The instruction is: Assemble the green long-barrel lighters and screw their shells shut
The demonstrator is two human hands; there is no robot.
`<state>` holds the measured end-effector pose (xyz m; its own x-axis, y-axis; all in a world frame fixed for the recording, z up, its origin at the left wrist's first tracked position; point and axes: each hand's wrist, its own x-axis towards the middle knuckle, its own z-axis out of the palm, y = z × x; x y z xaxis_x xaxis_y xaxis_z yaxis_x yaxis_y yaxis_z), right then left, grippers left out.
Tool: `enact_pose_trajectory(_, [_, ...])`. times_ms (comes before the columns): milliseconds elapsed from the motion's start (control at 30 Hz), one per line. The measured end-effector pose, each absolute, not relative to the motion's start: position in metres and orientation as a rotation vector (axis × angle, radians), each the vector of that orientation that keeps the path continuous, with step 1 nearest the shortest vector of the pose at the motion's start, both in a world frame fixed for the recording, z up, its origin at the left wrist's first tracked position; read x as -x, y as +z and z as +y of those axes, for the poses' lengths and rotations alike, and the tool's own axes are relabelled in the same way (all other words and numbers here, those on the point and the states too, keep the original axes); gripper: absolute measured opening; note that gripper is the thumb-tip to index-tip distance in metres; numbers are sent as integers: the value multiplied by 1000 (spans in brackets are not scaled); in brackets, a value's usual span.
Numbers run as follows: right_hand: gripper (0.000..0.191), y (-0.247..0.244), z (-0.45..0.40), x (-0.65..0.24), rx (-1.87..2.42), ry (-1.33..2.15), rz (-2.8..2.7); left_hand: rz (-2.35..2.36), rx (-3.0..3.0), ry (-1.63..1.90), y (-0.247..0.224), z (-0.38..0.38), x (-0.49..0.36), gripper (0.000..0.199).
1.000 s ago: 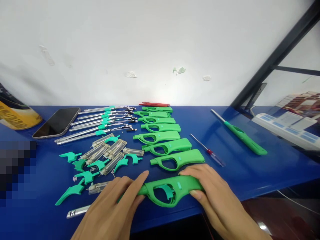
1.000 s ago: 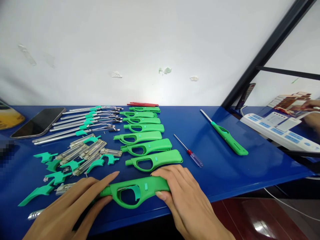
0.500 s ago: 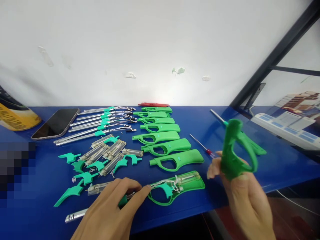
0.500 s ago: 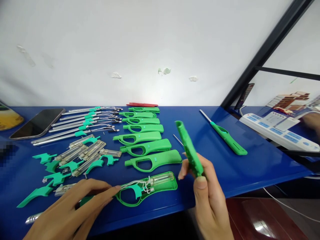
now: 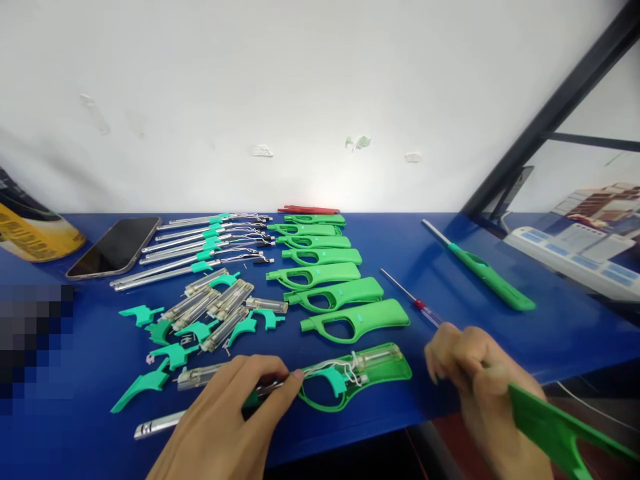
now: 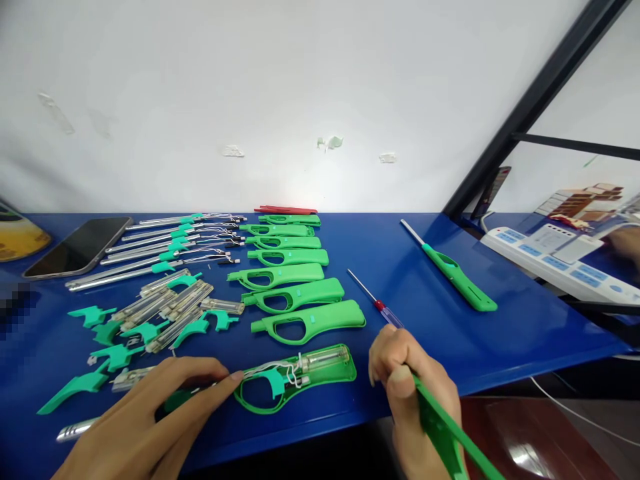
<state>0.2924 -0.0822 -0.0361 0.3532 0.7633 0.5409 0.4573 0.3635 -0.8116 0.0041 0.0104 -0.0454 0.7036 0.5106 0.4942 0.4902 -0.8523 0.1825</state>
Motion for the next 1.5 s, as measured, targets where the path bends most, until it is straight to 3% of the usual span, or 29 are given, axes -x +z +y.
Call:
enact_pose_trajectory(200, [57,-30,-83,-290,1284,276,-1499,854,-2847,875,-52,14,1,46])
enact_pose_trajectory(400, [22,-27,-82,-296,1296,224,-1998,748,-2880,877,-55,17,1,63])
enact_pose_trajectory(600, [42,-15,-75,-295,1304,159,-2285,752,-2930,817,-47,18,-2,74])
enact_pose_trajectory(933, [43,-17,-74,-295,1305,62,-2376,712,-2993,892,-47,20,-6,56])
enact_pose_trajectory(1200, [27,-11,-72,-291,1287,32,-2387,708,-2994,911,-47,19,-5,53])
enact_pose_trajectory(1500, [27,-18,-76,-294,1270,74,-2321,717,-2976,893,-48,19,-5,55])
